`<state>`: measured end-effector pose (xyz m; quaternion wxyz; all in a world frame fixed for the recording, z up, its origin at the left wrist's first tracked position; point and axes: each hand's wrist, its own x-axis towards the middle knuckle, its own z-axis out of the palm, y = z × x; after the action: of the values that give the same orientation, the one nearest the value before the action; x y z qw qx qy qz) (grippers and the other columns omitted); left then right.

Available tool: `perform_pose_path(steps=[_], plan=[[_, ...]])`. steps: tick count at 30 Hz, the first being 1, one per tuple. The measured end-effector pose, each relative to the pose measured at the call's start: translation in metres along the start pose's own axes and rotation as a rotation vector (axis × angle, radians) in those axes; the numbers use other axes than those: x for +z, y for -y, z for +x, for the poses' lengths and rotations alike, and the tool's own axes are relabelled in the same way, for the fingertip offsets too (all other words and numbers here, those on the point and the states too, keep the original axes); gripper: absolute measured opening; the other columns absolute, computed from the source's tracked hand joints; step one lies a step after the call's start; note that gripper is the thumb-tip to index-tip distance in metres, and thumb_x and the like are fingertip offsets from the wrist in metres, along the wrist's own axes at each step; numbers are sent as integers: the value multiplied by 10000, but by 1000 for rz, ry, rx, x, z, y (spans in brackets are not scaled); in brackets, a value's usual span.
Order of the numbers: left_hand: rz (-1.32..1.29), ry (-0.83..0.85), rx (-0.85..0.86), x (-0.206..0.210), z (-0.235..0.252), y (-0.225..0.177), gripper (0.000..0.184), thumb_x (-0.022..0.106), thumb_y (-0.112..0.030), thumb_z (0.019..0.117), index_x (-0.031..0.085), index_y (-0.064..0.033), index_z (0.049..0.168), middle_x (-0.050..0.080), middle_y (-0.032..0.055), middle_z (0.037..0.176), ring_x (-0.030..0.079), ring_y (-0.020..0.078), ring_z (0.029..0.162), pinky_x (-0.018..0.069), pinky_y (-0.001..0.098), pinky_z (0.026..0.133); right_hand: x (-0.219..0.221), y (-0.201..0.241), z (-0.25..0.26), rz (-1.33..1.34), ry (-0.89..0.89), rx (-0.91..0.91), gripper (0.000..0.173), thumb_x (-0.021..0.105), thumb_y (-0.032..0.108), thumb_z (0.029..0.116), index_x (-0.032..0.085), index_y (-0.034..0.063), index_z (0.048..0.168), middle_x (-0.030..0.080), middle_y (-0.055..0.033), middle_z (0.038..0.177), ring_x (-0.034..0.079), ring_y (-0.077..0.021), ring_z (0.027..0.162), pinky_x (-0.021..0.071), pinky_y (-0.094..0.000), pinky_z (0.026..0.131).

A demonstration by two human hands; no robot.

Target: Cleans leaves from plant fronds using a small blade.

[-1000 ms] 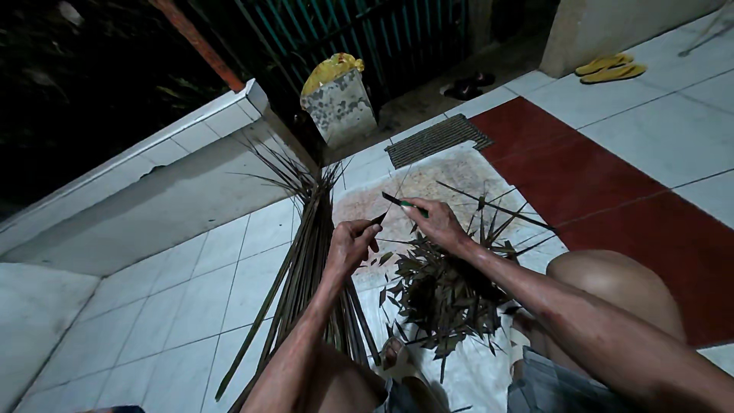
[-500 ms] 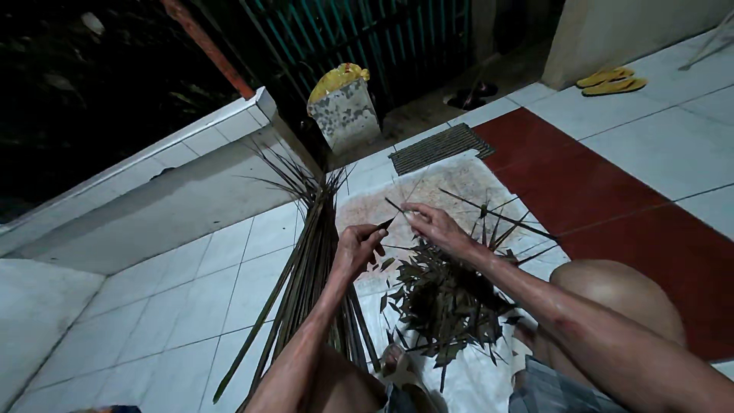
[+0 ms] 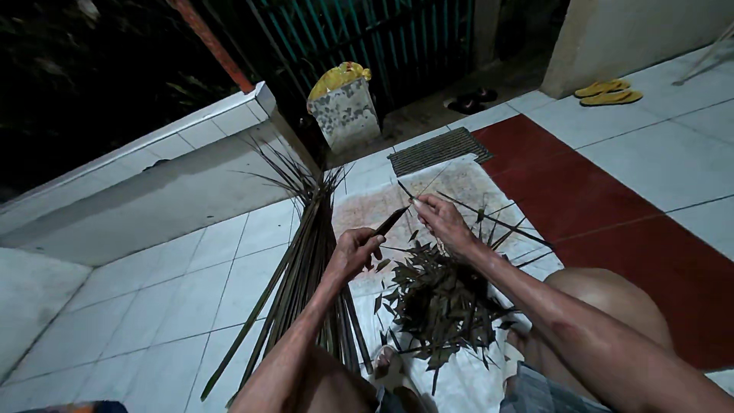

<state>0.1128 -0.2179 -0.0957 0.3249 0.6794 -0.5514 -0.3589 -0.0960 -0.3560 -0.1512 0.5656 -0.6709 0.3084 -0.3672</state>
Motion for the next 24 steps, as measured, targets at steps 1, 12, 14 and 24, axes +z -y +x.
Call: perform_pose_path(steps=[1, 12, 14, 24], plan=[[31, -46, 5, 0, 1, 0, 270, 570, -260, 1073, 739, -49, 1065, 741, 27, 783, 578, 91, 491, 473, 237, 462, 3, 0, -2, -57, 10, -2, 346, 531, 366, 1078, 651, 118, 1288, 621, -55, 779, 534, -148, 587, 469, -320, 545], [518, -270, 3, 8, 11, -3, 282, 558, -295, 1059, 779, -125, 1016, 739, 13, 780, 694, 140, 697, 584, 398, 739, 38, 9, -27, -248, 222, -34, 396, 478, 444, 1078, 693, 190, 1293, 673, -43, 878, 623, -148, 752, 533, -380, 739], [527, -275, 2, 8, 11, -3, 296, 564, -301, 1056, 764, -118, 939, 725, 13, 751, 684, 144, 680, 572, 404, 715, 38, 9, -27, -253, 233, -44, 393, 482, 436, 1077, 701, 182, 1281, 679, -47, 888, 627, -147, 760, 536, -378, 747], [570, -276, -3, 14, 14, -3, 326, 572, -315, 1051, 736, -109, 859, 707, 19, 719, 679, 168, 684, 554, 434, 712, 42, 22, -30, -361, 161, 42, 386, 475, 436, 1083, 700, 219, 1310, 679, -60, 870, 626, -194, 751, 525, -436, 736]])
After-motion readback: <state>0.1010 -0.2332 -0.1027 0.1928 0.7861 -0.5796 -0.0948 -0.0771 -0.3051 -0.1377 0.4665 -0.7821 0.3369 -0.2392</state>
